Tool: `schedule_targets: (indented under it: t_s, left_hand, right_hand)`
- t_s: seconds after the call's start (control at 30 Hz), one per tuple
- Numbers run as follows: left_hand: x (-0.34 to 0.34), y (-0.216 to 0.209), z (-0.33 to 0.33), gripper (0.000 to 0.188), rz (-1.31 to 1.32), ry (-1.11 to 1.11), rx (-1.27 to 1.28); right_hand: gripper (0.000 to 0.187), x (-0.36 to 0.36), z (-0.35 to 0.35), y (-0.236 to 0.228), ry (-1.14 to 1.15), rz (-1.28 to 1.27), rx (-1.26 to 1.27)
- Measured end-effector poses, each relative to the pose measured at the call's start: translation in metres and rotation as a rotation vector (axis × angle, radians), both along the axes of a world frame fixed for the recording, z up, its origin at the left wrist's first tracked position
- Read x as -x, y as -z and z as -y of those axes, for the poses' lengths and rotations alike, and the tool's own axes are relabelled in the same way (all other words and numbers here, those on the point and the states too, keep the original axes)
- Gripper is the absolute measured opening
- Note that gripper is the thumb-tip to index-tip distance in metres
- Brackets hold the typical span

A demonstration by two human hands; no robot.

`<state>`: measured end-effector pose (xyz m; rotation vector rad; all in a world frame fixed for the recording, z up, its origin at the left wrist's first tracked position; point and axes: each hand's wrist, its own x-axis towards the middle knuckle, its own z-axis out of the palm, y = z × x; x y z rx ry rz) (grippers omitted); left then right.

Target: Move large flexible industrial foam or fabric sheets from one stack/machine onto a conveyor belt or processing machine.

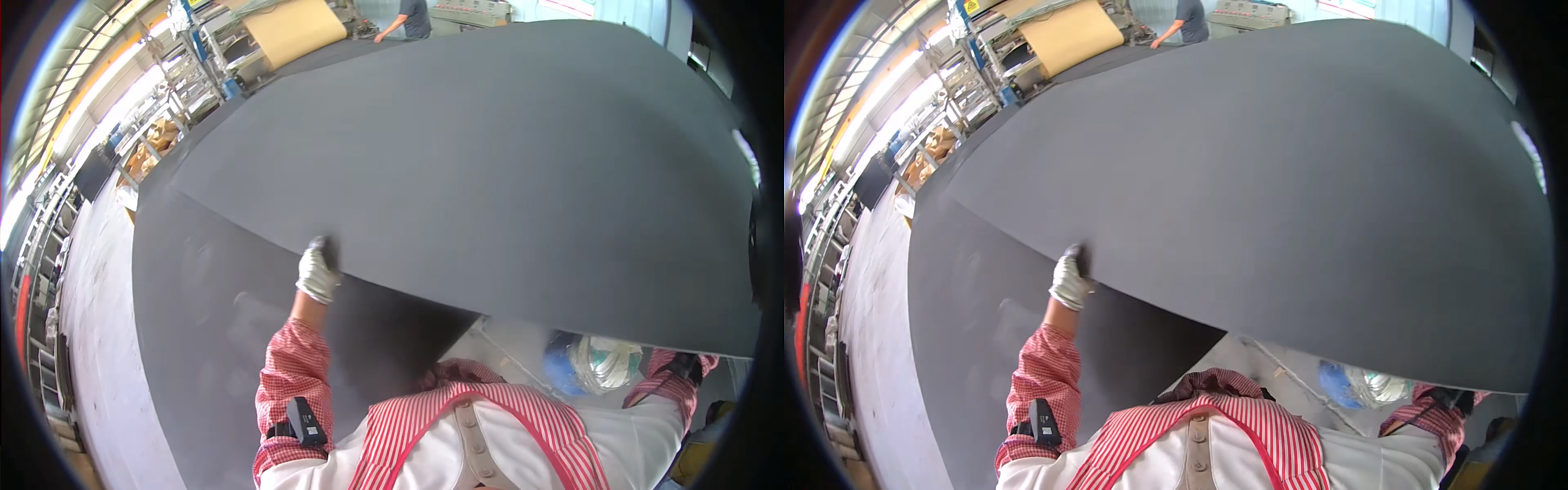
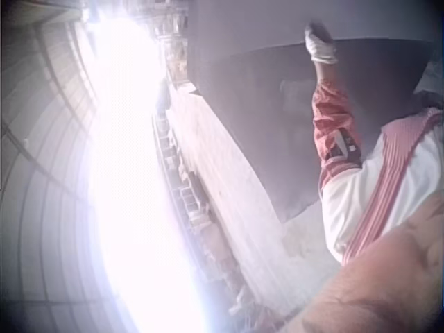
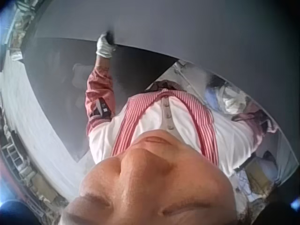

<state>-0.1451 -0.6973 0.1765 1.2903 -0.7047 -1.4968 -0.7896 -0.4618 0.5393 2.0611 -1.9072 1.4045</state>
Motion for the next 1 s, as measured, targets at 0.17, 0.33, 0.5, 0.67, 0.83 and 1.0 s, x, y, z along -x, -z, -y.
schedule_targets:
  t_s: [0.17,0.33,0.5,0.67,0.83,1.0]
  left_hand:
    - [0.173,0.067,0.006,0.052,-0.184,0.380,0.301]
    - [0.369,-0.029,-0.063,0.029,-0.488,0.455,-0.422]
    - [0.462,0.014,-0.083,0.026,-0.658,0.529,-0.486]
    - [0.531,0.002,-0.125,0.024,-0.897,0.595,-0.695]
    - [0.563,-0.017,-0.154,0.026,-0.989,0.628,-0.881]
    - [0.613,-0.012,-0.125,0.027,-1.064,0.808,-0.813]
  right_hand:
    - [0.042,0.044,-0.036,-0.023,0.232,0.352,-0.131]
    - [0.043,0.107,-0.081,-0.044,0.415,0.432,-0.142]
    - [0.043,0.164,-0.069,-0.049,0.461,0.466,-0.148]
    - [0.044,0.184,-0.085,-0.059,0.560,0.485,-0.121]
    - [0.044,0.219,-0.068,-0.061,0.606,0.501,-0.105]
    - [0.045,0.256,-0.042,-0.063,0.633,0.494,-0.078]
